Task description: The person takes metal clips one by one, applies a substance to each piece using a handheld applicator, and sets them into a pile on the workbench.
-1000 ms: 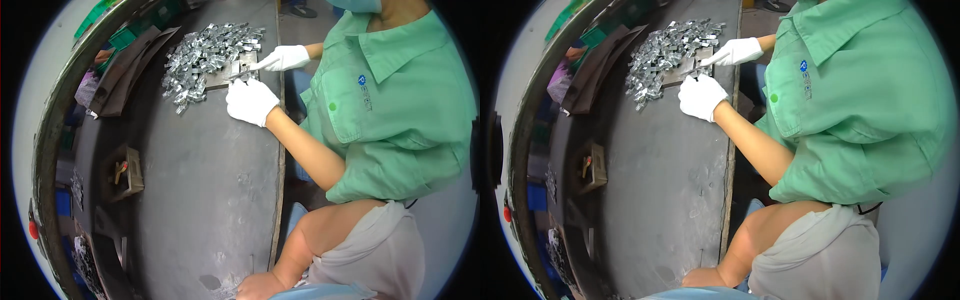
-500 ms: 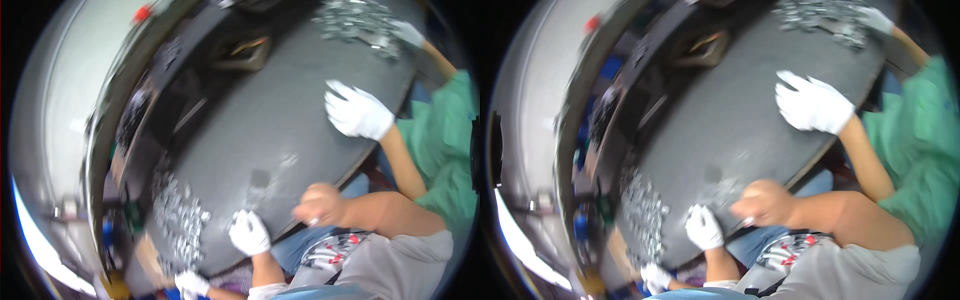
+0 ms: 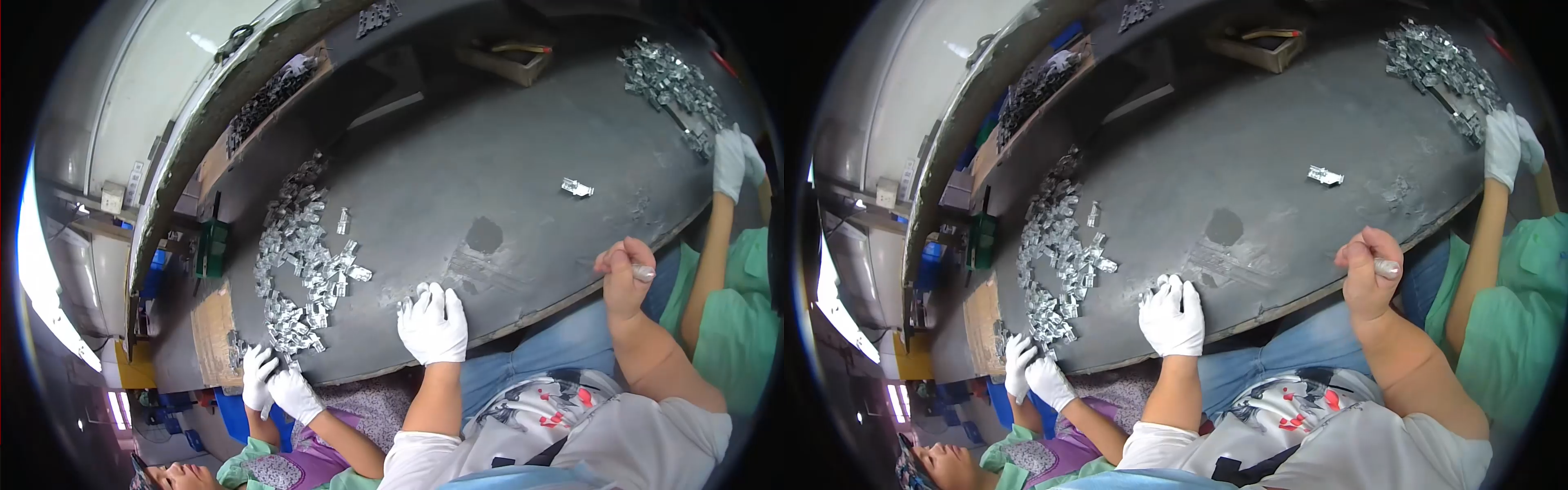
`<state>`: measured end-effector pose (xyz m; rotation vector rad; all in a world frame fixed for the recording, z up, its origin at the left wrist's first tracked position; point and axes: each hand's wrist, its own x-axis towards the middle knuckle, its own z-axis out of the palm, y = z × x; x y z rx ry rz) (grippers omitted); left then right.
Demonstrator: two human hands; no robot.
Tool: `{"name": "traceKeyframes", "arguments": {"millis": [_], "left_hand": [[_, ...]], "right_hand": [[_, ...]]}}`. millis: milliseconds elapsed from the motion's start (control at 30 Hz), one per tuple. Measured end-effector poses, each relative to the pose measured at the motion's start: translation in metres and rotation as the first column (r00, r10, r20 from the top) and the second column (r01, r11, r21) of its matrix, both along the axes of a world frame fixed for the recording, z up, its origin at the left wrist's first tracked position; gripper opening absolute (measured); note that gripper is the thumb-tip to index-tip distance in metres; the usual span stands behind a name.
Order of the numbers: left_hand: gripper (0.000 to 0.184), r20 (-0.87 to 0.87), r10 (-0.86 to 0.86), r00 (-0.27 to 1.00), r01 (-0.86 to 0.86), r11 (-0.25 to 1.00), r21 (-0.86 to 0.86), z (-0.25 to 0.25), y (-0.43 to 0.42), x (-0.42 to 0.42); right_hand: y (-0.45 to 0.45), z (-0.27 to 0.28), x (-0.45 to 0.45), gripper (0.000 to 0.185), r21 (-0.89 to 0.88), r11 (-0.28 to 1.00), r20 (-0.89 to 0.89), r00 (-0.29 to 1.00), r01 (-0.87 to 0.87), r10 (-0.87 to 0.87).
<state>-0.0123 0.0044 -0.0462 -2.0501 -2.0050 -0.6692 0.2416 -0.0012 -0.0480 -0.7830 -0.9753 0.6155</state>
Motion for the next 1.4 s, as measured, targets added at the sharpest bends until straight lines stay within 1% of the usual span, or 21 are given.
{"name": "traceKeyframes", "arguments": {"millis": [67,133,200,233,267,333,367,467,500,567,667,767,867,967,1033,1067,1100,1200,1233,1333,1400], "left_hand": [[0.02,-0.028,-0.026,0.999,0.026,1.0,-0.003,-0.001,0.002,-0.001],[0.018,-0.095,0.015,0.995,-0.036,0.975,-0.219,0.012,0.005,0.007],[0.017,0.087,0.035,0.996,-0.017,0.98,-0.197,0.018,0.0,0.014],[0.019,0.184,0.074,0.98,-0.026,0.967,-0.253,0.009,0.0,0.009],[0.02,0.267,0.131,0.955,-0.042,0.949,-0.314,-0.004,-0.001,0.002],[0.024,0.012,-0.027,1.0,0.028,0.999,-0.029,-0.017,-0.009,-0.011],[0.025,0.037,-0.002,0.999,0.004,0.999,-0.054,-0.014,-0.01,-0.011],[0.026,0.06,0.066,0.996,-0.058,0.99,-0.13,-0.007,-0.008,-0.005],[0.026,0.064,0.08,0.995,-0.071,0.988,-0.137,-0.004,-0.008,-0.003],[0.027,0.096,0.121,0.988,-0.103,0.978,-0.18,-0.002,-0.007,0.0],[0.027,0.119,0.113,0.986,-0.089,0.978,-0.19,-0.008,-0.007,-0.005],[0.023,-0.009,0.03,1.0,-0.03,0.998,-0.055,-0.007,-0.008,-0.004],[0.025,-0.035,0.07,0.997,-0.074,0.991,-0.113,-0.001,-0.004,0.004],[0.026,-0.044,0.04,0.998,-0.044,0.994,-0.099,-0.006,0.0,0.006],[0.026,-0.029,-0.039,0.999,0.037,0.996,-0.079,-0.003,0.002,0.015],[0.027,-0.035,-0.089,0.995,0.087,0.995,-0.057,-0.001,0.003,0.024],[0.029,-0.024,-0.105,0.994,0.104,0.993,-0.061,0.0,0.006,0.031],[0.032,-0.033,-0.075,0.997,0.07,0.987,-0.146,-0.002,0.007,0.049],[0.035,-0.032,-0.041,0.999,0.033,0.98,-0.198,-0.001,0.012,0.054],[0.035,-0.031,0.085,0.996,-0.09,0.951,-0.296,0.013,0.015,0.076],[0.033,-0.031,0.115,0.993,-0.119,0.929,-0.351,0.014,0.018,0.083]], "right_hand": [[0.001,-0.001,0.002,0.025,0.009,1.0,-0.028,0.999,0.026,-0.026],[0.002,-0.009,0.006,0.025,-0.032,0.999,-0.094,0.995,0.037,-0.04],[-0.005,-0.004,0.003,0.025,-0.194,0.97,0.041,0.989,0.148,-0.142],[-0.009,0.004,0.003,0.024,-0.347,0.927,0.022,0.99,0.14,-0.142],[-0.004,0.01,-0.005,0.022,-0.275,0.944,-0.118,0.968,0.182,-0.221],[0.009,0.021,0.003,0.021,-0.138,0.989,-0.187,0.979,0.057,-0.082],[0.013,0.05,0.015,0.02,-0.476,0.874,-0.241,0.97,-0.097,-0.023],[0.059,0.084,0.041,0.021,-0.842,0.535,-0.102,0.994,-0.061,-0.046],[0.066,0.078,0.046,0.022,-0.854,0.517,0.101,0.993,0.055,0.062],[0.081,0.068,0.053,0.024,-0.809,0.518,0.472,0.833,0.278,0.29],[0.097,0.059,0.046,0.025,-0.88,0.403,0.443,0.738,0.25,0.509],[0.102,0.053,0.027,0.023,-0.925,0.306,0.372,0.712,0.227,0.596],[0.086,0.063,-0.014,0.023,-0.893,0.419,0.45,0.352,0.166,0.821],[0.062,0.083,-0.018,0.025,-0.767,0.635,0.483,0.568,-0.093,0.666],[0.043,0.081,-0.021,0.022,-0.665,0.676,0.101,0.858,-0.318,0.503],[0.035,0.079,-0.022,0.021,-0.582,0.711,-0.125,0.907,-0.395,0.401],[0.03,0.068,-0.023,0.025,-0.492,0.804,-0.075,0.936,-0.334,0.343],[0.014,0.059,-0.019,0.026,-0.493,0.854,0.035,0.977,-0.165,0.209],[0.012,0.057,-0.017,0.029,-0.528,0.828,-0.046,0.98,-0.187,0.192],[0.011,0.072,-0.009,0.028,-0.658,0.749,0.288,0.944,0.073,0.162],[0.016,0.082,-0.007,0.03,-0.743,0.669,0.232,0.948,0.029,0.217]]}}
